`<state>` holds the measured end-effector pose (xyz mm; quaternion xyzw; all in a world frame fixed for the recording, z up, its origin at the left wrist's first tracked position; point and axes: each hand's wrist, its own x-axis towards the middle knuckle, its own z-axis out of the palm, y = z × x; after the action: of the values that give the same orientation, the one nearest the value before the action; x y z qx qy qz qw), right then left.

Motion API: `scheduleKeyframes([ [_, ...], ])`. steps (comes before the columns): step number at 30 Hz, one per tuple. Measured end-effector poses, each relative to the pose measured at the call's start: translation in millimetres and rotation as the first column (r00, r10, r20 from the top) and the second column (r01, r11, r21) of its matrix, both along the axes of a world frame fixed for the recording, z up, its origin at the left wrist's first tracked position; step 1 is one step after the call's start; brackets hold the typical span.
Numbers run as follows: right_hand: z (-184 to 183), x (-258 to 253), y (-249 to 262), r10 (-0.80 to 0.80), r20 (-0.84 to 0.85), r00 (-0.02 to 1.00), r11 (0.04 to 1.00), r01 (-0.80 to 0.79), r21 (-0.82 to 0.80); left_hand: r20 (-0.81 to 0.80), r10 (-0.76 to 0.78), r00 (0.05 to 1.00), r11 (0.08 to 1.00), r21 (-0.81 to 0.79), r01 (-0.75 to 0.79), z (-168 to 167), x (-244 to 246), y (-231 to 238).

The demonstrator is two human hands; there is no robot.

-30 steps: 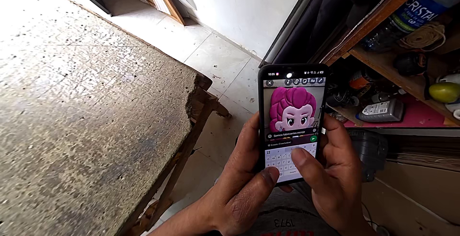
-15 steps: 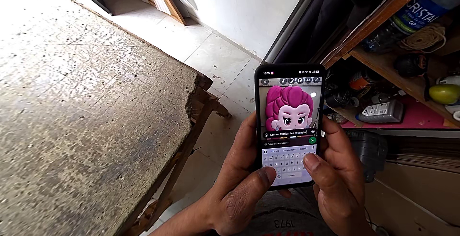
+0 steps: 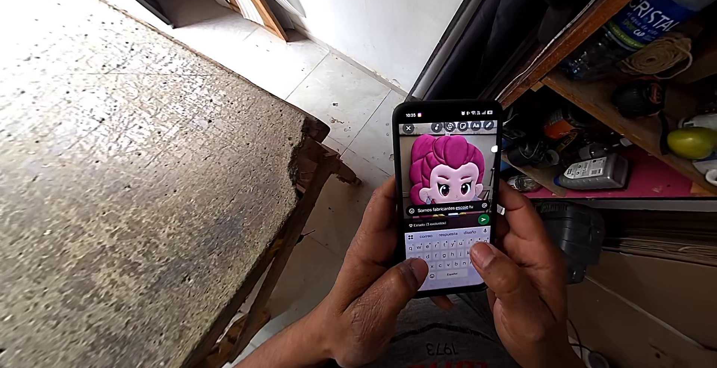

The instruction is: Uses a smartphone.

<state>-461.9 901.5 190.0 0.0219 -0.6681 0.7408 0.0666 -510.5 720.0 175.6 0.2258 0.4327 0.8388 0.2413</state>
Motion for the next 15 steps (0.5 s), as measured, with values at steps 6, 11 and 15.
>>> scheduleKeyframes([
  [6, -0.4, 0.4, 0.7, 0.005, 0.003, 1.000, 1.000, -0.005, 0.006, 0.002, 0.001, 1.000, 1.000, 0.000, -0.001, 0.5, 0.3, 0.3],
  [11, -0.1, -1.3, -0.1, -0.009, 0.004, 1.000, 1.000, 0.009, -0.002, -0.017, -0.009, 1.000, 1.000, -0.002, 0.009, -0.8, -0.1, 0.2],
  [15, -0.2, -4.0, -2.6, -0.070, 0.004, 0.998, 0.997, 0.070, 0.034, -0.078, -0.002, 0.997, 0.999, -0.053, -0.002, -1.1, 0.2, 0.6],
])
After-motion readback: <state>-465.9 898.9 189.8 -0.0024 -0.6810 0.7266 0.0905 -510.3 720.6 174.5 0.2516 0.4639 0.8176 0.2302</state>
